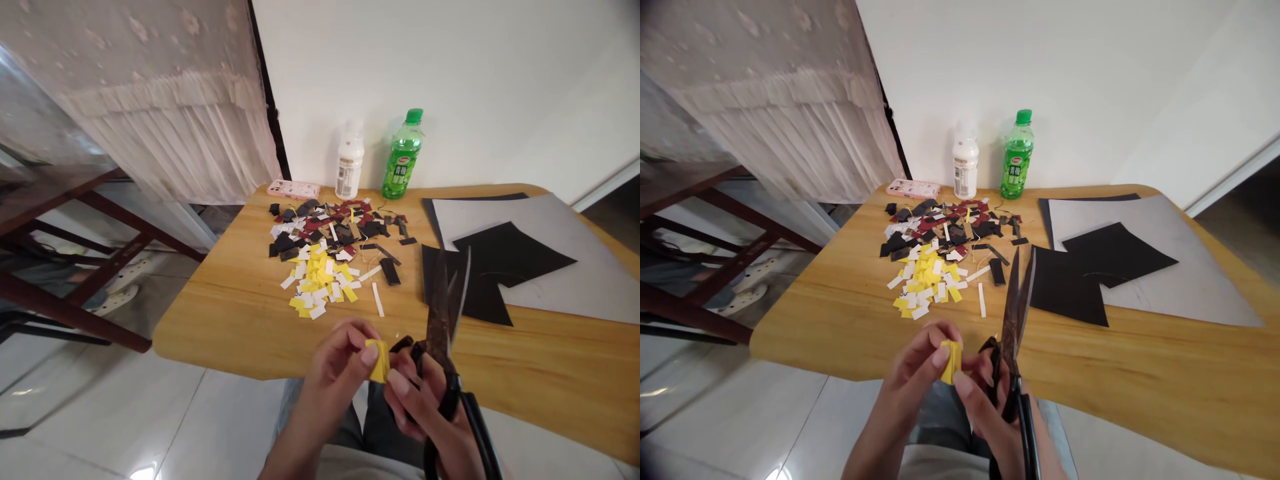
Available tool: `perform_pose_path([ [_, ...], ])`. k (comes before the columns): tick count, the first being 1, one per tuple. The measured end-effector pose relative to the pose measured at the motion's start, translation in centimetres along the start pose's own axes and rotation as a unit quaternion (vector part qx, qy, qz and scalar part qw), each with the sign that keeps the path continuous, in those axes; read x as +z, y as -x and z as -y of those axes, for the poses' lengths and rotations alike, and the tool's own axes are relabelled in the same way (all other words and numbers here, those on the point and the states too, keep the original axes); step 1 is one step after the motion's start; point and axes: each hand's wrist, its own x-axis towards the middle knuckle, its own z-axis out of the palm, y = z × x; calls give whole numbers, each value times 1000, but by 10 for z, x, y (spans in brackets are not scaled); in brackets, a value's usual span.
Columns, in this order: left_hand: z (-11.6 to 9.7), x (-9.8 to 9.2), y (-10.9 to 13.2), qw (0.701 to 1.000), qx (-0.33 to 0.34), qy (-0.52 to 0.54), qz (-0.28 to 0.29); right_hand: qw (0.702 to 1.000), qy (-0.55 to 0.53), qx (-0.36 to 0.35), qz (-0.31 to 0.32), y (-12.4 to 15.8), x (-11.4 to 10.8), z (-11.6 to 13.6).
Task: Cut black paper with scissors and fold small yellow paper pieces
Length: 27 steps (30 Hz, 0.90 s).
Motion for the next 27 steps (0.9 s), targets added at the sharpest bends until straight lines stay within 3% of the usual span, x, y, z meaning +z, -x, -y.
perform_pose_path([
  [3,0,3,2,998,42,-37,4,998,-42,7,-49,1,16,8],
  [6,1,3,2,996,76,-38,5,995,-86,33,-43,-1,20,11],
  [13,12,-3,1,983,0,138,120,995,-75,69,18,-1,10,12],
  [20,-1,-16,-5,982,14,36,183,994,-33,85,60,0,8,21],
  [27,8,-17,-4,982,17,113,151,982,0,100,160,-5,8,21],
])
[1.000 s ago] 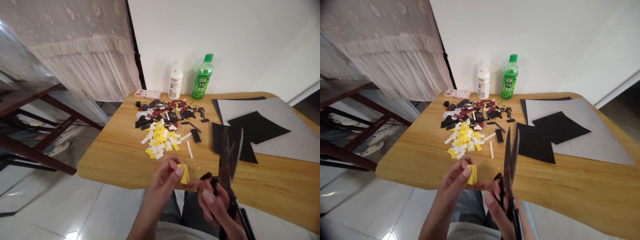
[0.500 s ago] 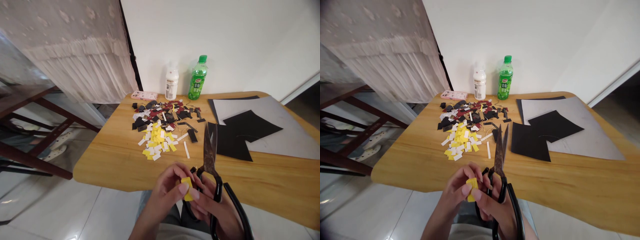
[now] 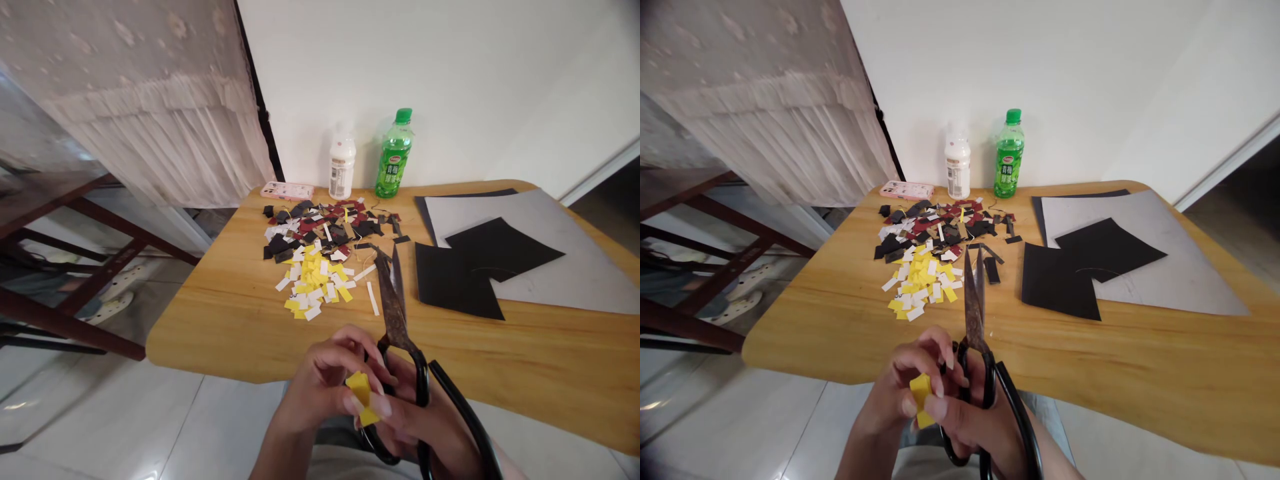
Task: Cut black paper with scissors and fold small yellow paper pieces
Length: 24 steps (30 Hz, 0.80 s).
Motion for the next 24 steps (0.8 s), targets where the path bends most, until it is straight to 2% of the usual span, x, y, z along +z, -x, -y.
perform_pose_path([
  [4,8,2,0,999,22,29,-22,999,-38,-34,-3,-2,3,-5],
  [7,11,4,-1,995,59,32,-74,996,-68,-52,-37,-1,6,-7],
  [11,15,6,0,987,87,19,-136,992,-37,-87,-86,1,6,-6],
  [13,17,7,0,986,100,5,-137,989,-11,-104,-104,1,7,-5],
  [18,19,8,-3,982,157,-52,-92,980,19,-118,-162,2,13,-1],
  [24,15,1,-4,955,258,-116,-84,979,-7,-114,-170,4,16,1],
])
